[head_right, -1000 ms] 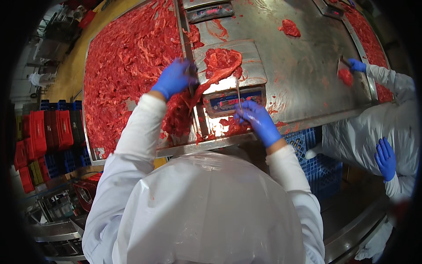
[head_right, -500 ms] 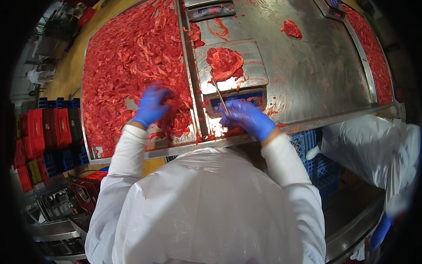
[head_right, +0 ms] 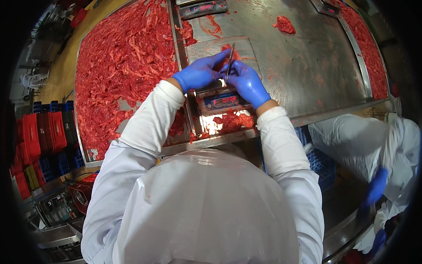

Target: The person uses a knife to cut pieces of raw red meat on a stainless steel table. They repeatedly pick up portions of meat, slice them, and place the cut pieces onto a digital scale before moving them aside.

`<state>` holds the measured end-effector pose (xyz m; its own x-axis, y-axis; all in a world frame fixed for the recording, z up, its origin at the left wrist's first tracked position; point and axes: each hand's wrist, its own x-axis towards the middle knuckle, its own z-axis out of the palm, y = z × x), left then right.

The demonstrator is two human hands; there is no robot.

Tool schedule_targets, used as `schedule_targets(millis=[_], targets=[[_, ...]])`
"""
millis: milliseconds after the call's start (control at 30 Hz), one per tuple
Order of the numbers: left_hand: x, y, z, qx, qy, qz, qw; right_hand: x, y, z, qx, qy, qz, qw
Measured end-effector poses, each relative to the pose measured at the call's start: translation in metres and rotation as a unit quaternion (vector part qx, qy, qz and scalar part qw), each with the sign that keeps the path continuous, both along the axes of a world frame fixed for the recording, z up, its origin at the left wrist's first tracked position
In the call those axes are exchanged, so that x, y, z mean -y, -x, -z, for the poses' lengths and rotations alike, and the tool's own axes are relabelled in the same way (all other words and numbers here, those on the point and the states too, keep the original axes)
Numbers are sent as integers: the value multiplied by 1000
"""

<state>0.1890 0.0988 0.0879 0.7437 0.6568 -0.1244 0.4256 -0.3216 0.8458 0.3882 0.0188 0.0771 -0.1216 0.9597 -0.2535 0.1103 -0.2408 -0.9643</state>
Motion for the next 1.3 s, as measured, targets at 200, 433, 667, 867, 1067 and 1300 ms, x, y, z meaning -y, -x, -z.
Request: schedule_targets(millis=[200,433,667,867,1067,1300], targets=[[-8,105,21,-169,-168,-209,948,52,22,-11,-50,-21,-10,998],[69,74,69,-343,-269,-50,898,75,35,5,-57,25,-17,998],[119,125,50,-33,26,43,998,110,-15,31,5,103,-68,992],[140,167,65,-66,350,-173,918,117,58,69,245,-196,-211,926],[169,171,81,-142,207,55,967,131,69,46,315,-48,-341,884],[73,107,-53,143,398,14,906,52,-12,-30,-235,42,-161,958]])
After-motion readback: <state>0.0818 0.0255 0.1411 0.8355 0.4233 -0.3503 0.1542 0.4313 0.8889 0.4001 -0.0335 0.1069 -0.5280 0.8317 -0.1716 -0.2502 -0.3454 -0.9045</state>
